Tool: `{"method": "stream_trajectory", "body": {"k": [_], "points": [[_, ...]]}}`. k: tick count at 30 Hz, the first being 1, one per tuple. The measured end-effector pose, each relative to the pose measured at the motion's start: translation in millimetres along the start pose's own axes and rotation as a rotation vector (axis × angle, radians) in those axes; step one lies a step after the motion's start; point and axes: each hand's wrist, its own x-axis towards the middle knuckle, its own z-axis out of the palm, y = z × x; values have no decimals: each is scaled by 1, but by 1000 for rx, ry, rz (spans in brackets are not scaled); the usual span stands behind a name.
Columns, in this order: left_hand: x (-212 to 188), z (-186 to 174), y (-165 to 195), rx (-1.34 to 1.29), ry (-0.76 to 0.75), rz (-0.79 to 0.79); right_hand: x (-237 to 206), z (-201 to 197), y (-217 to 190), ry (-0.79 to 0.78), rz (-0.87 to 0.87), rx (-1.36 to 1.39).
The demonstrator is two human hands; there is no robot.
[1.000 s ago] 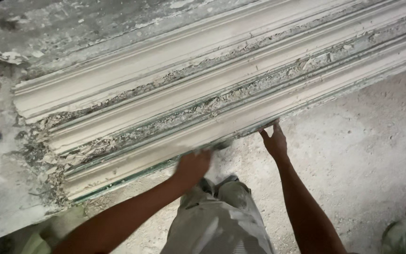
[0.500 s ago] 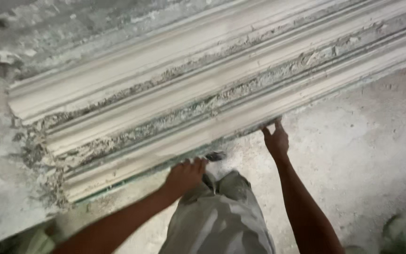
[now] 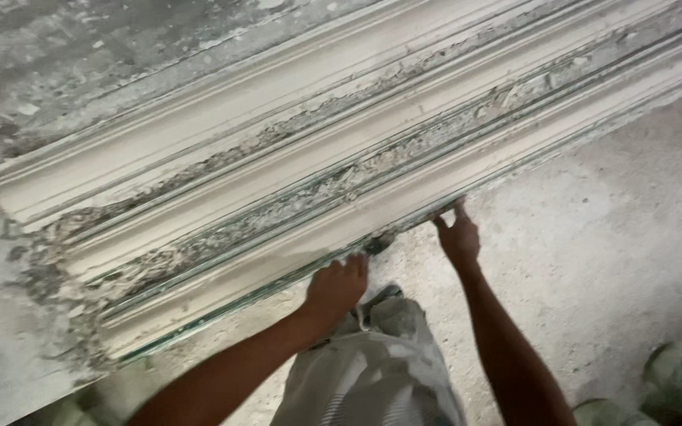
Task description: The person scrapes dried plaster residue from the grooves of decorative cornice moldings using a small hand scraper, running the blade along the fluted channels of each strip and moving between moldings laid on the workshop bench.
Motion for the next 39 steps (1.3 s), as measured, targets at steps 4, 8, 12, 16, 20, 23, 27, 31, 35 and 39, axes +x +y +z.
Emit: {"method": "stream_trajectory", "body": {"k": [4,8,12,16,20,23,27,31,35,39], "points": [[7,-13,-3,-64,-135,-76,-5,-4,-1,47,-85,35],[-6,-28,-36,-425,-325,-222,-8,-10,-5,39,-41,62],[-2,-26,-52,-597,-234,-189,-6,-8,-9,80,-93,71],[55,-1,-25,-623,-166,-134,-7,-6,-12,97,-26,109],[104,15,-10,-432,-183,-19,-13,-15,-13,94,-63,80],[85,7,-29,-476,-130,22,-16,-22,-16,117,-71,72],[72,5,-31,-496,-202,-56,-17,-21,-22,124,24,136],[157,30,25,-539,51,72,-17,-20,-20,103,27,77],[225,33,53,-455,-95,16,-18,-28,-16,109,35,74],[158,12,4,-330,-256,65,-18,-29,-13,107,-17,89]]}}
